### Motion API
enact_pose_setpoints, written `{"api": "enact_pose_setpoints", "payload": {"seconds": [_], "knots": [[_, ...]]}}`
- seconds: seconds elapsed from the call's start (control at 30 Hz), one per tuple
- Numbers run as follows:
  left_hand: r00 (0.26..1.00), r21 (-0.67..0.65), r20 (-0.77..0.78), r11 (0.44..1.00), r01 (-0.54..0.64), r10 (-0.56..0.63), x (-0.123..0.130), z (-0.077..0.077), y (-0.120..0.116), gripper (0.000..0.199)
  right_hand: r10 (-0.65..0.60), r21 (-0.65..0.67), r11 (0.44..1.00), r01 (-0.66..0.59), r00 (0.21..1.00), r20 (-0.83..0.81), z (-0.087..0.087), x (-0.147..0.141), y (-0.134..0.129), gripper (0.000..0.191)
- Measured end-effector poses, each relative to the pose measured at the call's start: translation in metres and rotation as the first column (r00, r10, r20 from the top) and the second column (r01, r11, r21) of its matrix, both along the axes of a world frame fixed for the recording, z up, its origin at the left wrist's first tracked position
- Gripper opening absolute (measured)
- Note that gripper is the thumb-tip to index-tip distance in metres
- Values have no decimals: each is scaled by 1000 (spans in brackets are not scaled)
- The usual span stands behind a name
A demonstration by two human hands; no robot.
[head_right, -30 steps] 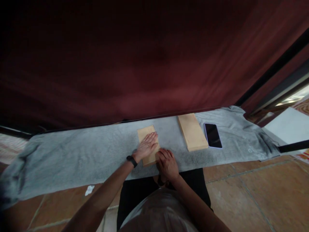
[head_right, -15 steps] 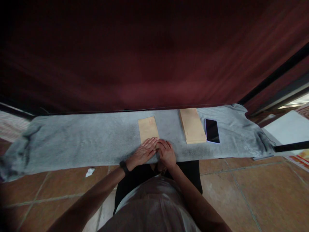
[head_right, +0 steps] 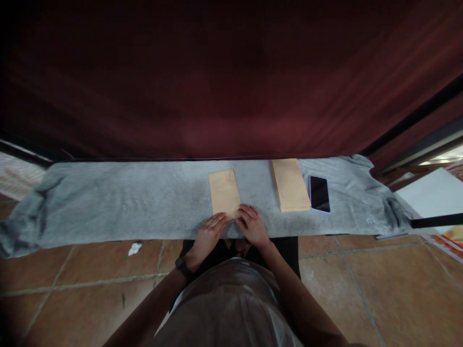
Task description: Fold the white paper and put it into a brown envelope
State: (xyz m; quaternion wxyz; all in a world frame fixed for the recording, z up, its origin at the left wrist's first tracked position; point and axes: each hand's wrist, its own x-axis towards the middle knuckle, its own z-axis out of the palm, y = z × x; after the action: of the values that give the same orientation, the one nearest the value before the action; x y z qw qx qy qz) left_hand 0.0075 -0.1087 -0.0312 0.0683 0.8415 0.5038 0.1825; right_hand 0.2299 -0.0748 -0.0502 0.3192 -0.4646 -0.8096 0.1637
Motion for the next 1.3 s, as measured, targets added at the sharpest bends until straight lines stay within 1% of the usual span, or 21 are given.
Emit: {"api": "enact_pose_setpoints", "payload": {"seconds": [0.07,0.2,0.3,0.37,0.43,0.53,0.57,0.63,0.7,0.83,0.97,1.07,1.17,1.23,1.3], "knots": [[999,-12,21,999,-33,33,2,2,2,33,-15,-5,1000,15,1000,-7,0,-1,1,29],[994,-48,80,997,-68,72,4,3,10,34,-104,-23,994,105,994,13,0,-6,3,27],[985,-61,128,992,-109,116,5,1,13,34,-154,-20,988,155,987,50,1,-10,2,31],[983,-61,130,991,-119,127,6,-1,14,34,-160,5,987,160,985,61,3,-15,-3,35],[985,-57,115,990,-126,132,6,-2,13,33,-94,32,995,92,992,82,6,-23,-13,39],[987,-57,75,988,-142,146,8,-1,12,32,57,32,997,-63,986,157,9,-37,-30,44],[987,-58,59,988,-145,149,8,-1,11,32,78,28,996,-85,980,184,10,-41,-35,47],[989,-63,29,988,-140,142,8,0,10,33,75,23,996,-82,971,229,13,-43,-42,50],[992,-68,9,989,-128,129,7,0,8,36,48,22,998,-56,965,258,14,-39,-43,50],[995,-81,-3,992,-99,99,1,-2,1,42,-4,27,1000,-4,960,282,17,-16,-38,50],[997,-45,-25,996,-78,77,-4,-4,-10,47,-20,24,1000,14,956,292,17,-3,-37,50],[996,-29,-46,997,-73,72,5,-3,-20,54,-41,25,999,35,957,287,15,-6,-38,49],[998,-39,-55,998,-42,40,27,-3,-26,64,-54,29,998,47,957,284,13,-9,-39,49],[998,-44,-51,998,-50,48,41,-3,-27,65,-54,28,998,48,956,289,12,-10,-39,48],[996,-48,-53,996,-70,68,49,-3,-26,65,-51,24,999,46,955,292,12,-9,-39,48]]}}
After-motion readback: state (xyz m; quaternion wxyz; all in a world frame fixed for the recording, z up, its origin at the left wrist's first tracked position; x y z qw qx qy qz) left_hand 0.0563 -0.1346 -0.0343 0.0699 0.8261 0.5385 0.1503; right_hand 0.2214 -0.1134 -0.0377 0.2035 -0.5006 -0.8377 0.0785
